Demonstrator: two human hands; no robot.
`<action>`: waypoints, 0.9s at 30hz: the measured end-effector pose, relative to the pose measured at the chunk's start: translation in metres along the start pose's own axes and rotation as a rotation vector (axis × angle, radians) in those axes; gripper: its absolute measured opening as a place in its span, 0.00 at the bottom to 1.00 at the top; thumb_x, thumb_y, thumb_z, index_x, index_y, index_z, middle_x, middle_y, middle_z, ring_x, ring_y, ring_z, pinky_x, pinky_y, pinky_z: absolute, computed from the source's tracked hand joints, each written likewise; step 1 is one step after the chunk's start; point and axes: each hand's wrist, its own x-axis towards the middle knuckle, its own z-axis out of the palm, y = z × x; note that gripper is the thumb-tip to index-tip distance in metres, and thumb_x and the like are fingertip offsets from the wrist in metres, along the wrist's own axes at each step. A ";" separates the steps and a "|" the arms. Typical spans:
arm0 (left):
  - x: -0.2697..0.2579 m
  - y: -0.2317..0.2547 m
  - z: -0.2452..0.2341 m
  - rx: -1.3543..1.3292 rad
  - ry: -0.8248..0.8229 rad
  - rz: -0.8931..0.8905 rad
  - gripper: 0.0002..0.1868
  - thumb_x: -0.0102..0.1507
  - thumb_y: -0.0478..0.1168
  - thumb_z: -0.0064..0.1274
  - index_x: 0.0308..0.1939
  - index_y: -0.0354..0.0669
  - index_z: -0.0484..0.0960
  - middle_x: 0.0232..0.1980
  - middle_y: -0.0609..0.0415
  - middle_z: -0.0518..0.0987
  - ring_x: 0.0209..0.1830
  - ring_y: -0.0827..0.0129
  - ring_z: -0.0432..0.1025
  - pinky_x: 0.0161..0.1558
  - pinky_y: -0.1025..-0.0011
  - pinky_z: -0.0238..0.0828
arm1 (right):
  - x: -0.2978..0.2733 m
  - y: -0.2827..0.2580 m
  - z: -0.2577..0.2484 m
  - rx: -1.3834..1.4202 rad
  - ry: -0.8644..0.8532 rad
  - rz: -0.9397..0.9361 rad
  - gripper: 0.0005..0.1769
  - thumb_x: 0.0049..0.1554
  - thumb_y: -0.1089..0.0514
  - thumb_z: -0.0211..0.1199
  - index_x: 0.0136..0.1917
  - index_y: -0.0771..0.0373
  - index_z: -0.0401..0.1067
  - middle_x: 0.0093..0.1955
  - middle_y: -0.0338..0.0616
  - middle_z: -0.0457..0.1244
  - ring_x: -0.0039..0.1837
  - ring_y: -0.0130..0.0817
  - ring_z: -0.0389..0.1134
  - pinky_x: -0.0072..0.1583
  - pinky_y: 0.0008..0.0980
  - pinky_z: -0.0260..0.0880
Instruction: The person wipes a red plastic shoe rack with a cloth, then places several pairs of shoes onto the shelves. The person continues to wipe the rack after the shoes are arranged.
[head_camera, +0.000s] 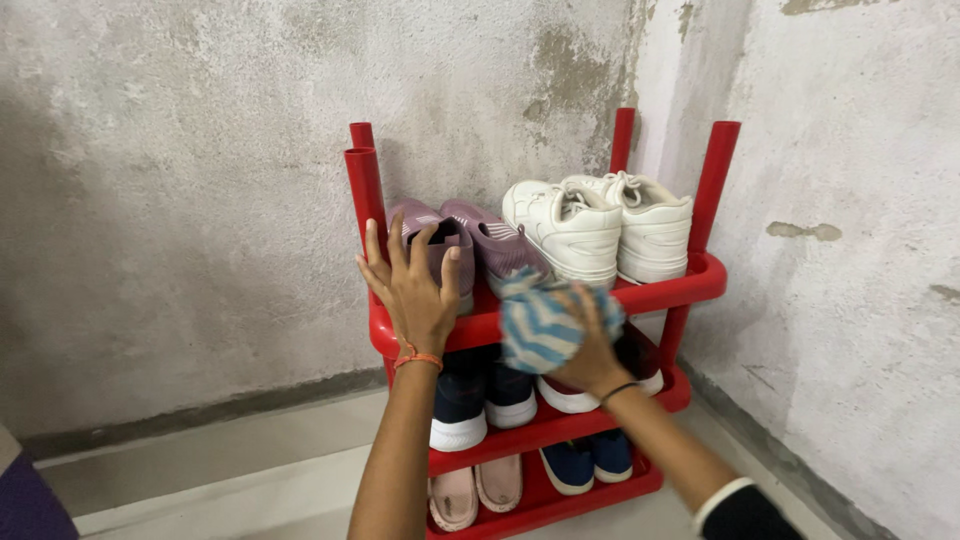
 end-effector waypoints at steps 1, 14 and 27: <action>0.000 0.000 0.000 0.002 0.003 0.000 0.25 0.69 0.61 0.45 0.59 0.50 0.82 0.78 0.48 0.63 0.84 0.46 0.39 0.77 0.33 0.28 | -0.010 0.019 -0.002 -0.046 -0.022 0.021 0.27 0.56 0.44 0.63 0.67 0.52 0.70 0.69 0.46 0.62 0.73 0.53 0.57 0.75 0.65 0.42; -0.001 0.004 -0.003 0.006 -0.026 0.014 0.24 0.68 0.62 0.46 0.56 0.54 0.84 0.76 0.49 0.64 0.84 0.43 0.37 0.76 0.29 0.28 | -0.021 0.016 0.002 -0.160 0.141 0.495 0.39 0.55 0.41 0.66 0.73 0.59 0.57 0.73 0.52 0.57 0.76 0.56 0.54 0.75 0.63 0.45; -0.001 0.000 -0.005 -0.020 -0.026 0.035 0.18 0.67 0.58 0.50 0.49 0.56 0.87 0.73 0.52 0.68 0.84 0.42 0.38 0.75 0.28 0.27 | -0.030 -0.004 0.044 0.260 -0.011 0.135 0.49 0.58 0.39 0.64 0.78 0.65 0.44 0.76 0.58 0.54 0.77 0.57 0.56 0.75 0.55 0.54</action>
